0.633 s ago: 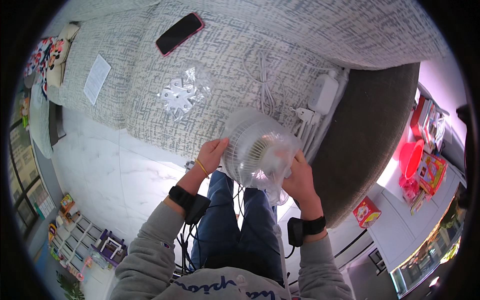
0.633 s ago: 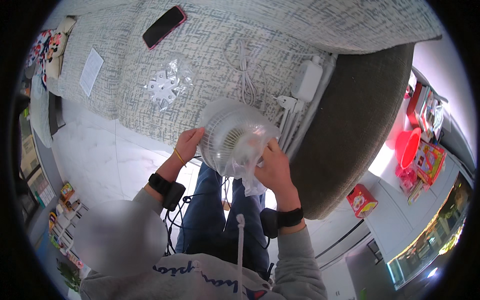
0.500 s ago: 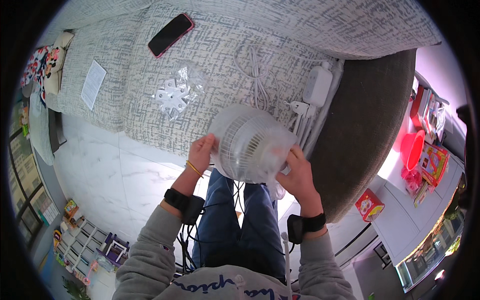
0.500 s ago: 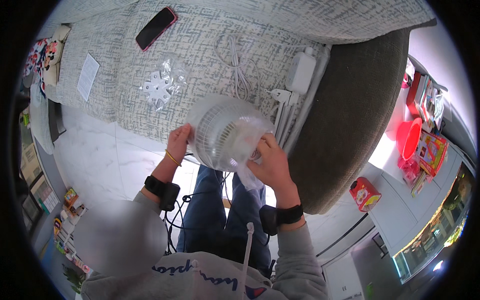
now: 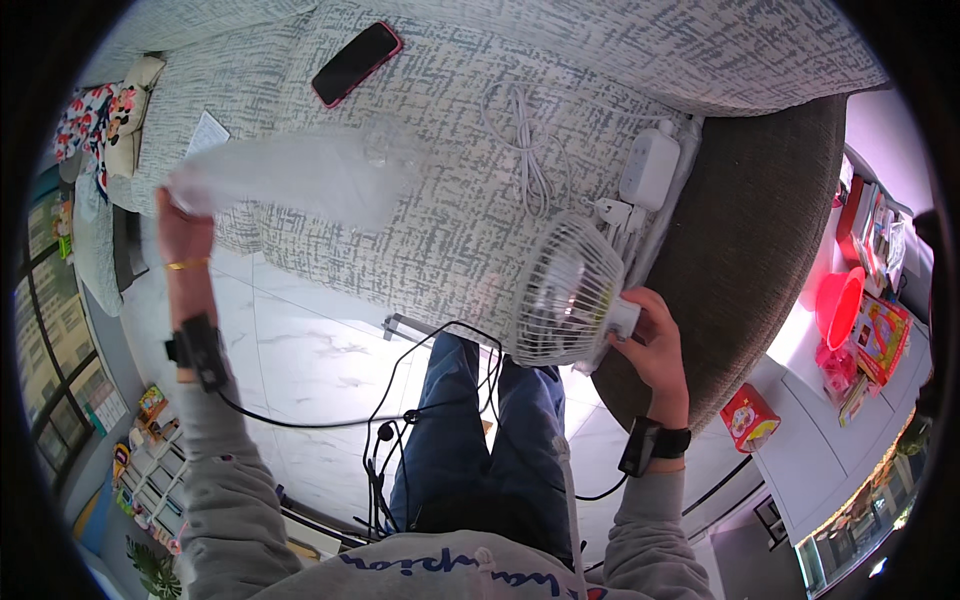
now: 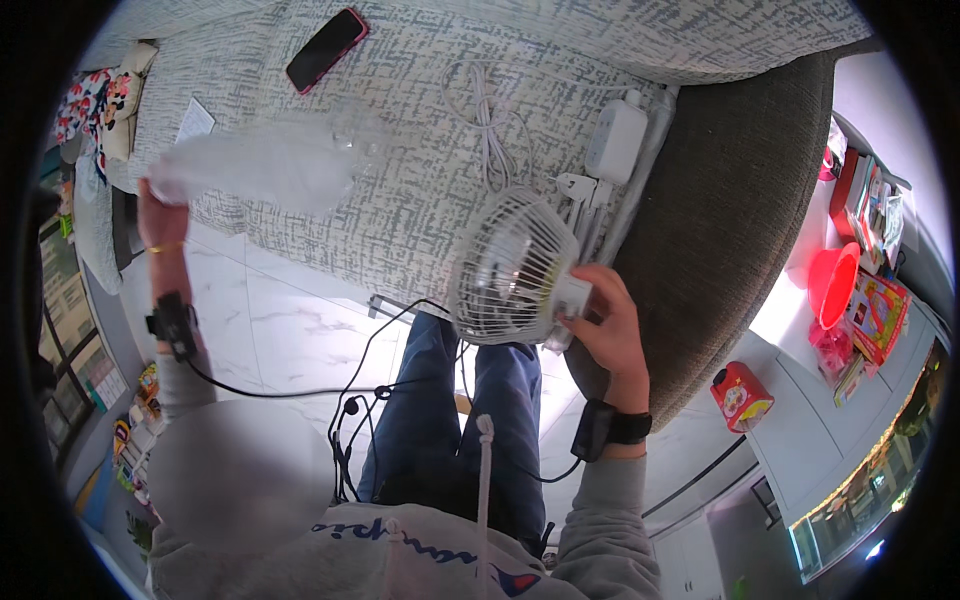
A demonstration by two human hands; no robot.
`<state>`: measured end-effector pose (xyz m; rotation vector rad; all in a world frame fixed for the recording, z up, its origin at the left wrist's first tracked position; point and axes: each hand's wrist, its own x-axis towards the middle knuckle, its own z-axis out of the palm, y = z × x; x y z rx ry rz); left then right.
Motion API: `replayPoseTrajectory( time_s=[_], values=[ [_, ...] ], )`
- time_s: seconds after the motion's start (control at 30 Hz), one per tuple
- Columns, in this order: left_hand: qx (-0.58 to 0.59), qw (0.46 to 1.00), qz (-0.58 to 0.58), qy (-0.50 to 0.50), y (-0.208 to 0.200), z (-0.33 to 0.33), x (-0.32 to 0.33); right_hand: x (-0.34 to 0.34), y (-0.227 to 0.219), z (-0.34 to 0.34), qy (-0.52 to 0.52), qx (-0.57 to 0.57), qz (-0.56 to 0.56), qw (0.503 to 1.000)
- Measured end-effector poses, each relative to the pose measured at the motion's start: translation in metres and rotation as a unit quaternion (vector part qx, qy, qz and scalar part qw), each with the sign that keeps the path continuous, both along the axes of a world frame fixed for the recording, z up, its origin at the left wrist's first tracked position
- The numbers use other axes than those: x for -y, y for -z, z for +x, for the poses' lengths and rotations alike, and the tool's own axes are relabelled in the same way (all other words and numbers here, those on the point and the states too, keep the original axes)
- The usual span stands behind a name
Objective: The person unpacks a small fan from a cardboard box, removes foam and plastic packaging, and places the fan on a sofa. They then retrieve a power strip and extension cord from a cabinet and begin connecting the fan's power cable.
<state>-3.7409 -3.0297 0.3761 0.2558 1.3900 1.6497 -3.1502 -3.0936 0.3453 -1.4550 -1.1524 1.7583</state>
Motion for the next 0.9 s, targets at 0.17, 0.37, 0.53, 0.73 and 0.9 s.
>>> replayPoseTrajectory(
  time_s=[0.17,0.37,0.53,0.73,0.9],
  values=[
    [-0.171,0.976,0.131,-0.042,-0.053,0.011,-0.099,-0.020,0.005,-0.067,-0.179,0.137,0.167,0.960],
    [-0.262,0.949,0.065,0.164,-0.004,0.075,-0.135,-0.009,0.040,-0.134,-0.280,0.219,0.228,0.907],
    [-0.275,0.905,-0.076,0.315,0.086,0.178,-0.058,0.000,0.060,-0.147,-0.157,0.204,0.230,0.939],
    [-0.162,0.872,-0.191,0.420,0.104,0.256,0.045,-0.018,0.081,-0.047,0.116,0.426,0.175,0.880],
    [-0.113,0.873,-0.189,0.435,0.102,0.285,0.069,-0.023,0.117,-0.011,0.059,0.379,-0.138,0.913]
  ],
)
